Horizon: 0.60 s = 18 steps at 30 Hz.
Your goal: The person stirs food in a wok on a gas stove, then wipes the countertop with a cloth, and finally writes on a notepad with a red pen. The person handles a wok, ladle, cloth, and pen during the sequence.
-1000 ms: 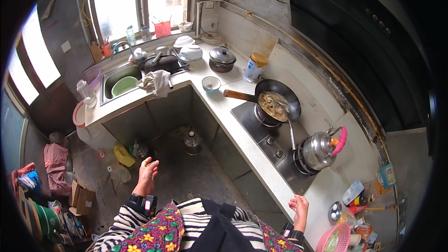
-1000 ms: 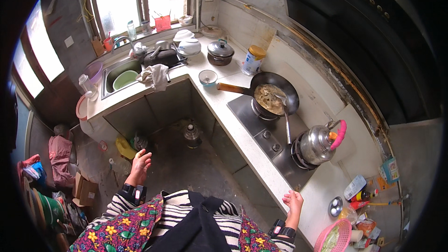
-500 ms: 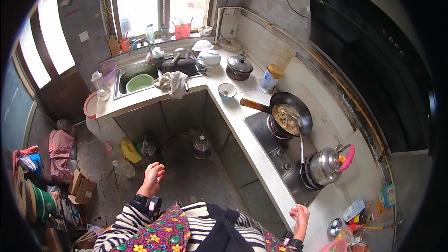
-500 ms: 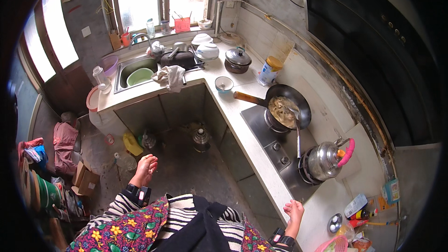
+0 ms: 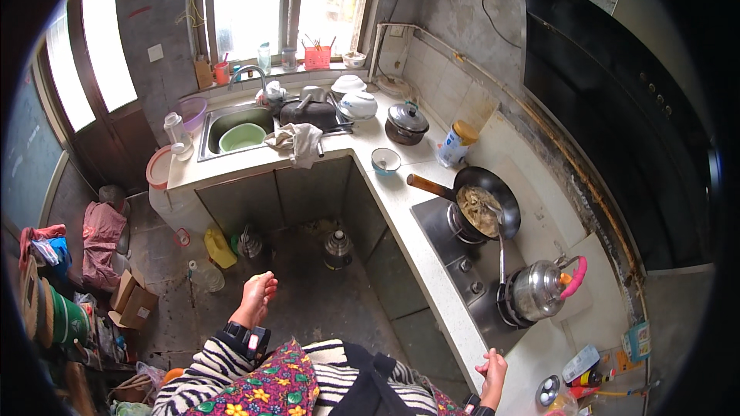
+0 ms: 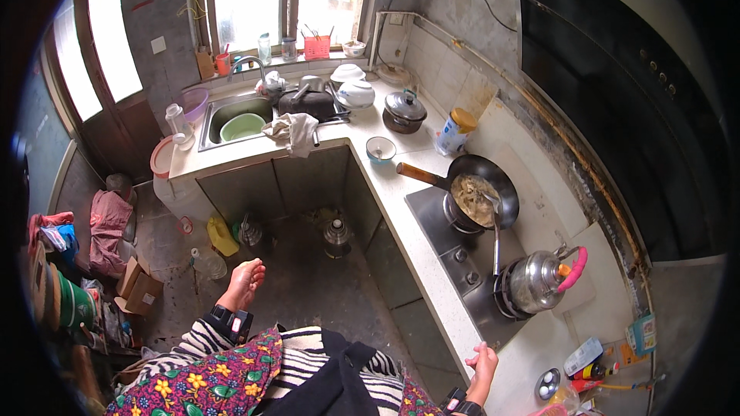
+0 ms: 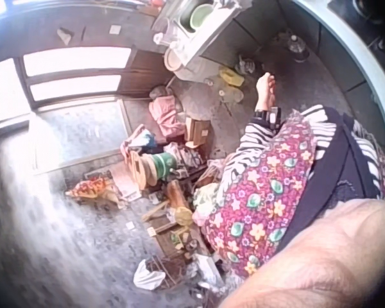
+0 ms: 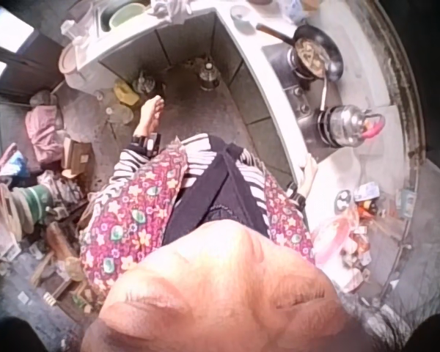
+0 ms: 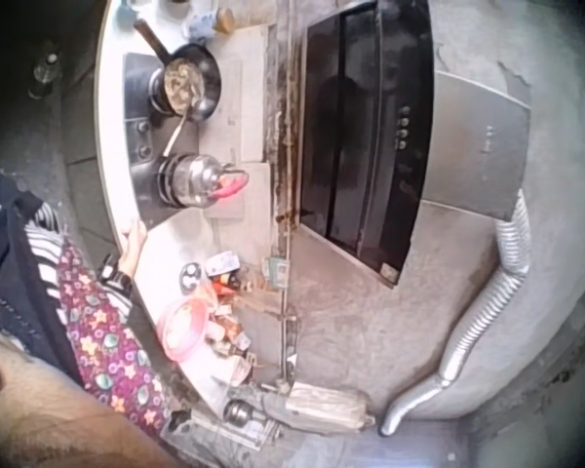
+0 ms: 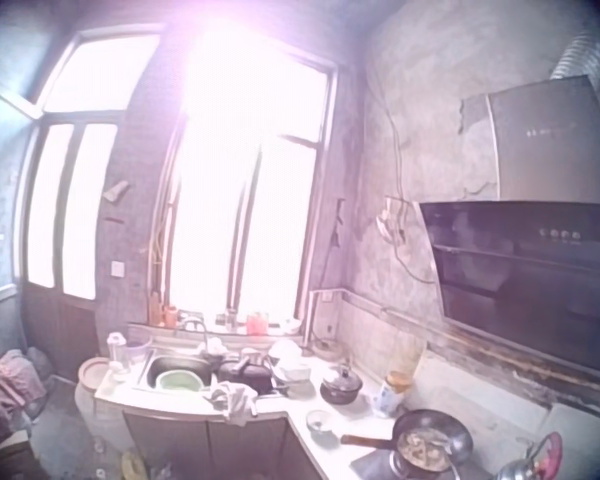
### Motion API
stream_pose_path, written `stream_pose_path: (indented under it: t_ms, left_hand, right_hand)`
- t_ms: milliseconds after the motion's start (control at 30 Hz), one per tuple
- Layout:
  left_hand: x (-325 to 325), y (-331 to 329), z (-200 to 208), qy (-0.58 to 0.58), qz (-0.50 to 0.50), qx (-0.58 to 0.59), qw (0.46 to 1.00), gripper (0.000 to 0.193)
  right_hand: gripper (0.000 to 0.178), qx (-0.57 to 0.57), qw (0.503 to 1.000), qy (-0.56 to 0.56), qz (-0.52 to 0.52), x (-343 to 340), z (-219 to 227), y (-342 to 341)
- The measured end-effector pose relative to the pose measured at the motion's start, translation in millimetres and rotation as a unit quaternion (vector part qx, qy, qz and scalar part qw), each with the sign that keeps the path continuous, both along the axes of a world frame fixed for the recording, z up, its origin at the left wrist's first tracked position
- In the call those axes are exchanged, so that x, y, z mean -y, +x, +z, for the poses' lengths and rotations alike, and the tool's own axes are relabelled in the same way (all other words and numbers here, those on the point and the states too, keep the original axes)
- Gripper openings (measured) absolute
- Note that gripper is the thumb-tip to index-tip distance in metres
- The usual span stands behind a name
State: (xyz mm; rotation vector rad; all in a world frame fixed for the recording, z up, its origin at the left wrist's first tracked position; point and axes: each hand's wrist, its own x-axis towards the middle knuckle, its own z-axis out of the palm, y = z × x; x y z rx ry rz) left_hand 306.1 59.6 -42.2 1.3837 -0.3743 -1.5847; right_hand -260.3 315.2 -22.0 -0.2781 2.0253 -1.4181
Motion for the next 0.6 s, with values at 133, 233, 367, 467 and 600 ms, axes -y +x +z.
stream_pose_path:
  t_ms: [133,233,367,467,600]
  left_hand:
    - [-3.7,-4.7,3.8,-0.006,0.036,0.058,0.998,0.027]
    - [-7.7,-7.1,4.2,-0.016,0.047,0.105,0.993,0.033]
    - [-14.5,-15.2,3.2,-0.037,0.055,0.099,0.993,0.036]
    - [-18.7,-21.5,6.1,-0.015,0.043,0.058,0.997,0.041]
    - [-24.3,-31.4,3.7,0.026,0.046,-0.002,0.999,0.049]
  right_hand:
    - [0.025,0.027,0.999,-0.017,-0.028,-1.7,8.2,7.1]
    - [0.023,-0.008,0.998,-0.056,-0.013,-3.4,8.4,16.3]
    - [0.038,-0.03,1.0,-0.001,-0.002,-8.5,4.0,9.6]
    - [0.024,-0.051,0.998,0.009,-0.03,-11.8,-5.0,-3.7]
    - [0.041,-0.011,0.997,0.024,-0.066,-17.4,-17.5,-19.3]
